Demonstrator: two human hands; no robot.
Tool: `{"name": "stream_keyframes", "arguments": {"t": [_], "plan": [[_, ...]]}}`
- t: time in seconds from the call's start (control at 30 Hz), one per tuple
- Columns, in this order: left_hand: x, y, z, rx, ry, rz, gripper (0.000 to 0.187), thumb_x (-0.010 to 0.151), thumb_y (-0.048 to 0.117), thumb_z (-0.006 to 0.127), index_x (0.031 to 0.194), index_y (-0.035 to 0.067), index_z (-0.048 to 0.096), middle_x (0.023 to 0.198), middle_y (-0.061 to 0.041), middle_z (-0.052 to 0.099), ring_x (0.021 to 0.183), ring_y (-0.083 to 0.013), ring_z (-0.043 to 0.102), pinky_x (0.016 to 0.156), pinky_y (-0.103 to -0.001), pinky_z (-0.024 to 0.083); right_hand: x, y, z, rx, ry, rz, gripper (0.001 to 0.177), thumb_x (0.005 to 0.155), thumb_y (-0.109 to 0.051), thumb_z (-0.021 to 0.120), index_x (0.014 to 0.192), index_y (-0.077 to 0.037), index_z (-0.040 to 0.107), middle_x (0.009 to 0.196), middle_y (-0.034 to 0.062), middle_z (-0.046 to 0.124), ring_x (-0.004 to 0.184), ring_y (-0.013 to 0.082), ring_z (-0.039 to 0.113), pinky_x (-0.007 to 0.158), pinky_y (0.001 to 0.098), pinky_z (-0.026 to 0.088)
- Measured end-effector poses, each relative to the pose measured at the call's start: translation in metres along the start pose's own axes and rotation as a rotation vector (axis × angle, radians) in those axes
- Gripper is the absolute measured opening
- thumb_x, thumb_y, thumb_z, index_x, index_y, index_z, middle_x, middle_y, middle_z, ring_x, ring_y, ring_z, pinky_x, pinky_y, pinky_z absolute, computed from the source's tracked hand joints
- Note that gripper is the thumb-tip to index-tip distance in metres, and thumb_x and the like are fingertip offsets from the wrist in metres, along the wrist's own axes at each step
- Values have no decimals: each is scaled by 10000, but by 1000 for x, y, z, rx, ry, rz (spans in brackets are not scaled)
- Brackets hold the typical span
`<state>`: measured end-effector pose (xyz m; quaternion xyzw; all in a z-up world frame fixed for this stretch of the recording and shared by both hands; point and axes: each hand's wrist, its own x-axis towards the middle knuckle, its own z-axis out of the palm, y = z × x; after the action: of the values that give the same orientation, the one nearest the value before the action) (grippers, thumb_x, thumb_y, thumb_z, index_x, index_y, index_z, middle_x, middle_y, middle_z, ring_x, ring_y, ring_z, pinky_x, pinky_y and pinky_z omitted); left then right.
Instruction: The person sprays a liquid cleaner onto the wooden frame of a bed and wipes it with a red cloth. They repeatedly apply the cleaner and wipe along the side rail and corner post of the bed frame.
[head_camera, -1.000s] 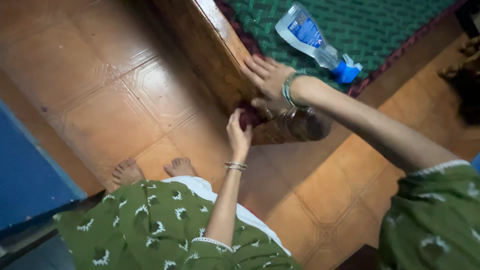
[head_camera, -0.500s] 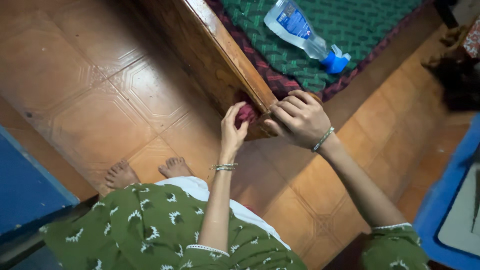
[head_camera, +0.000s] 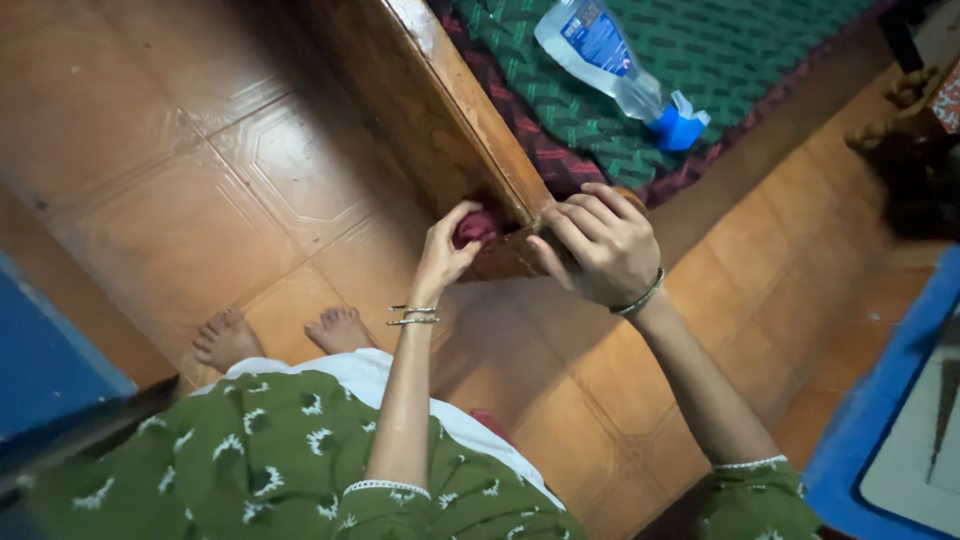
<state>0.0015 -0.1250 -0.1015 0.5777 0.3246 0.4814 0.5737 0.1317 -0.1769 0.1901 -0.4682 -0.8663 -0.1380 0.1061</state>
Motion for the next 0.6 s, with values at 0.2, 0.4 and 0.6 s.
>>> {"name": "stream_keyframes", "arguments": {"t": [0.2, 0.4, 0.6], "plan": [[-7, -49, 16, 156, 97, -221, 432, 767, -50, 685, 1191, 5, 627, 983, -207, 720, 930, -252, 732, 848, -349, 575, 1, 2, 4, 37, 39, 57, 224, 871, -208, 804, 982, -28, 728, 994, 112, 743, 959, 263, 717, 989, 426, 561], [-11, -142, 46, 338, 329, -398, 478, 849, -47, 657, 1316, 35, 593, 1143, -155, 700, 987, -278, 690, 856, -379, 583, 8, 2, 3, 33, 48, 89, 258, 846, -209, 823, 989, -15, 729, 1000, 122, 746, 964, 265, 722, 976, 420, 557], [-2, -186, 56, -777, 801, -687, 379, 1102, 221, 524, 1358, -53, 575, 1303, -206, 590, 1160, -284, 609, 986, -409, 541, 12, 3, 7, 47, 23, 117, 319, 811, -223, 825, 1020, -5, 724, 993, 127, 742, 978, 282, 725, 976, 435, 550]]}}
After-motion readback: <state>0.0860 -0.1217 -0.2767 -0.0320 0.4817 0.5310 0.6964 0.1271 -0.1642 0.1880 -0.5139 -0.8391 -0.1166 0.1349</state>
